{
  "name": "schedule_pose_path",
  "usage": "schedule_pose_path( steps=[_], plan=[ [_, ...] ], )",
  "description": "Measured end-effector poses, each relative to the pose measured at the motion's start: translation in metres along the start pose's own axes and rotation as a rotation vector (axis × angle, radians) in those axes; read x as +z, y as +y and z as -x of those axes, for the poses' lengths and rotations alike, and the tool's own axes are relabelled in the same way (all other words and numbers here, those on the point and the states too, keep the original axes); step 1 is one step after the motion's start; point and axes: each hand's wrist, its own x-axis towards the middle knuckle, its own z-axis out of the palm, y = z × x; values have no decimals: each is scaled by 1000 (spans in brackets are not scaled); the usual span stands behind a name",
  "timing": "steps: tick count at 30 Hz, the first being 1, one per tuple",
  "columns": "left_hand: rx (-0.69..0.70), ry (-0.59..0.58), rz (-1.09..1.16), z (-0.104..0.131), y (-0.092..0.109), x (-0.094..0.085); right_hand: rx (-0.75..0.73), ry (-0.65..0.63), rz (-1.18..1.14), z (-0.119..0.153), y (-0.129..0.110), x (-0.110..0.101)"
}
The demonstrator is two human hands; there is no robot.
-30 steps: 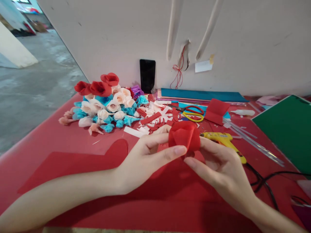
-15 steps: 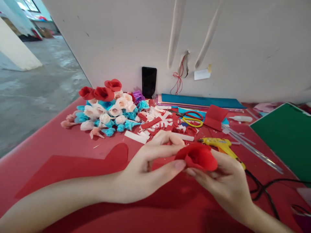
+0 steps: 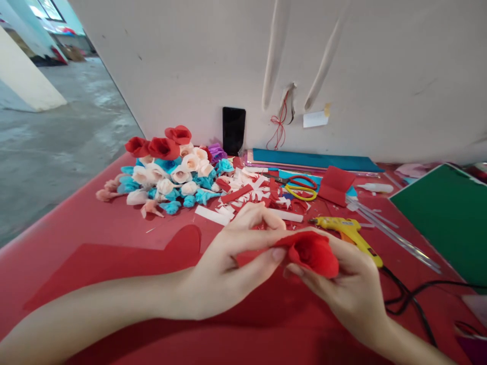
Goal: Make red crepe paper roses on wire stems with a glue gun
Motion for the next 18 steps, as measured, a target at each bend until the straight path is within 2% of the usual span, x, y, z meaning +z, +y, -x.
schedule_pose_path(
  steps=[8, 13, 16, 18],
  plan=[
    [-47, 36, 25, 0, 1, 1, 45, 4, -81, 0, 3, 2],
    [-115, 21, 150, 1, -3, 0, 128, 6, -120, 0, 2, 1],
    [-190, 30, 286, 1, -9, -4, 229, -65, -210, -1, -1, -4],
    [-232, 17, 290, -1, -12, -8, 312, -133, -297, -1, -4, -9]
  ],
)
